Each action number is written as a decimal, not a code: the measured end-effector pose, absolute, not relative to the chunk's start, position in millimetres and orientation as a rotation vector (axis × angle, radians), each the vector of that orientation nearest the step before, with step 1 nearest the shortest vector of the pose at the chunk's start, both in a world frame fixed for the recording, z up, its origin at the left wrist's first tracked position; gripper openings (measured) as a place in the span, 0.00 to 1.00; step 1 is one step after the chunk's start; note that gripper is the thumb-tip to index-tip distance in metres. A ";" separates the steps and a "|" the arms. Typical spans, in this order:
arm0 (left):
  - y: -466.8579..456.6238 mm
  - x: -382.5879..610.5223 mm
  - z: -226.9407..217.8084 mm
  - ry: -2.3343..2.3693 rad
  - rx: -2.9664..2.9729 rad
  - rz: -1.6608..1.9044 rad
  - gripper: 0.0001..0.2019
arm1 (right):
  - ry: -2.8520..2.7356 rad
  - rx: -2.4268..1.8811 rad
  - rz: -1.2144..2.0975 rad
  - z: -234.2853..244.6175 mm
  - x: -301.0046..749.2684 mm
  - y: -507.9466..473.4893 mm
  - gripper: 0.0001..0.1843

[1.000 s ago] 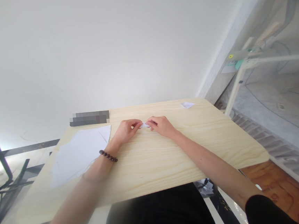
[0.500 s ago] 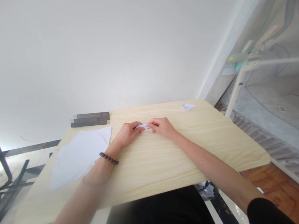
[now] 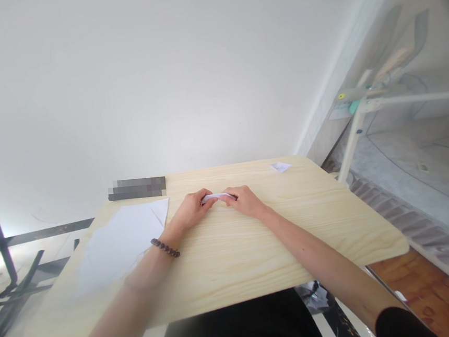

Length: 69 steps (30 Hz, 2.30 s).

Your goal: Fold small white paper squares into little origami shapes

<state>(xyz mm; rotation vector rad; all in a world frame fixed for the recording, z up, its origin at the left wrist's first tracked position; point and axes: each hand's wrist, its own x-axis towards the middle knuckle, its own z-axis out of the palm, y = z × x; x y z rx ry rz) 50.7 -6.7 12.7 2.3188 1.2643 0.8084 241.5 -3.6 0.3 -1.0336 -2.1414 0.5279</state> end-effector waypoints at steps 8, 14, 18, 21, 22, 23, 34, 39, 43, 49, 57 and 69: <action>-9.2 50.7 17.7 1.160 2.309 0.835 0.17 | -2.172 -1.008 0.513 -2.8 242.9 -1.8 0.15; -10.8 49.6 19.5 1.105 2.291 0.784 0.18 | -2.143 -1.036 0.535 -2.7 243.6 -3.2 0.14; -9.1 48.4 16.4 1.085 2.272 0.754 0.19 | -2.166 -0.997 0.592 0.4 243.6 -4.1 0.14; -8.0 47.8 14.5 1.086 2.260 0.743 0.19 | -2.180 -0.996 0.630 0.9 243.9 -3.6 0.15; -8.0 47.8 14.6 1.086 2.255 0.746 0.20 | -2.174 -1.000 0.627 0.8 243.9 -3.4 0.15; -8.2 48.0 15.0 1.087 2.248 0.753 0.20 | -2.164 -1.005 0.619 0.6 243.8 -3.2 0.15; -7.9 49.5 18.7 1.120 2.119 0.822 0.21 | -2.140 -1.030 0.392 1.1 242.2 -3.1 0.15; -4.4 50.0 13.5 1.054 1.930 0.884 0.17 | -2.089 -1.022 0.581 -0.2 242.5 -3.5 0.15; -2.7 50.7 7.1 0.944 1.885 0.956 0.15 | -2.029 -1.022 0.640 -3.8 243.4 -0.2 0.16; -1.8 49.3 4.3 1.015 1.912 0.944 0.17 | -2.051 -0.980 0.599 -4.6 242.9 2.1 0.13; -5.5 50.8 7.1 1.102 1.941 0.817 0.18 | -2.080 -0.933 0.546 -0.9 239.7 -3.1 0.11; -5.7 52.7 5.5 1.058 1.995 0.849 0.20 | -2.035 -1.085 0.524 -4.7 242.2 1.2 0.13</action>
